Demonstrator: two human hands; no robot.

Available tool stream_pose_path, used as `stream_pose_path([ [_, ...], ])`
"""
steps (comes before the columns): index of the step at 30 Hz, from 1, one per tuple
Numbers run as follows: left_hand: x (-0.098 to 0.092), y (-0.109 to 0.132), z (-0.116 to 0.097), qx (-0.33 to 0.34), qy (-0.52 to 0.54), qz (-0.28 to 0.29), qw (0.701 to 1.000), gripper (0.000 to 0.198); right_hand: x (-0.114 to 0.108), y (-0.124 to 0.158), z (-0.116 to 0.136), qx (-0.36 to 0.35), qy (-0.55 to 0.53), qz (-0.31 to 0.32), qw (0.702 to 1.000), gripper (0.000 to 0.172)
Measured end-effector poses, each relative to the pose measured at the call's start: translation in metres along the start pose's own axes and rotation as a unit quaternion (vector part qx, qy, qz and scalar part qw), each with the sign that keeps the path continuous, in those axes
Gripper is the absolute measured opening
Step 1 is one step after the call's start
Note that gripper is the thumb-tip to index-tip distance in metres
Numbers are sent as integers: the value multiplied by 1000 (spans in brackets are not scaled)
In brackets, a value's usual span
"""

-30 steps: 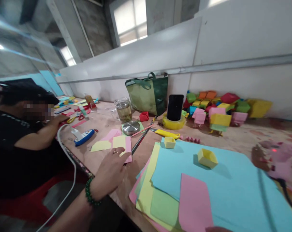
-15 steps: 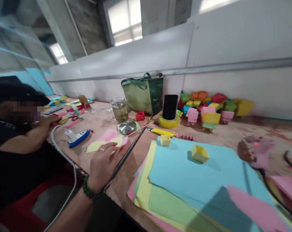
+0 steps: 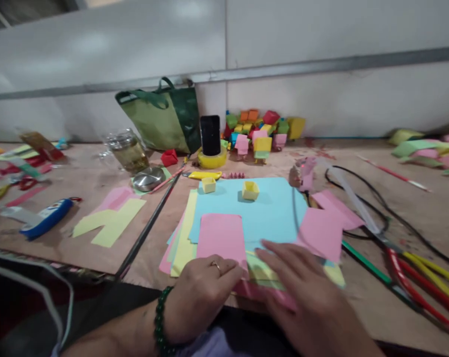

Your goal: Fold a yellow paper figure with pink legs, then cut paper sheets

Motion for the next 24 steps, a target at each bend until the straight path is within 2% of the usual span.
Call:
stream_pose_path([
  [1,-1,-1,-1,-2,18,-1,1000,16,14,-3,7,6,-58,42,997,45],
  [4,-1,0,2,-21,68,25,997,21,34,-8,11,47,-153,51,986,44],
  [7,1,8,18,-75,96,70,990,19,33,-6,3,72,-173,40,982,37],
  [11,2,20,45,-164,152,72,972,18,27,-7,-6,140,-201,49,968,21],
  [13,5,21,54,-205,159,90,961,16,29,-9,-10,185,-197,48,962,22],
  [16,8,18,61,-261,153,104,947,17,33,-10,-17,236,-129,14,963,29],
  [19,9,16,62,-286,170,106,937,15,36,-9,-21,250,-88,1,964,32],
  [24,19,24,57,-279,231,120,924,17,35,-5,-14,244,-150,36,957,23],
])
Point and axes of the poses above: each hand's wrist, its own y-axis away from the middle knuckle, its own x-axis out of the palm, z = x × y, the point moved 6 cm from there along -y, towards the middle knuckle, and after that the axes turned 14 degrees about -y, right-handed, at the moved point
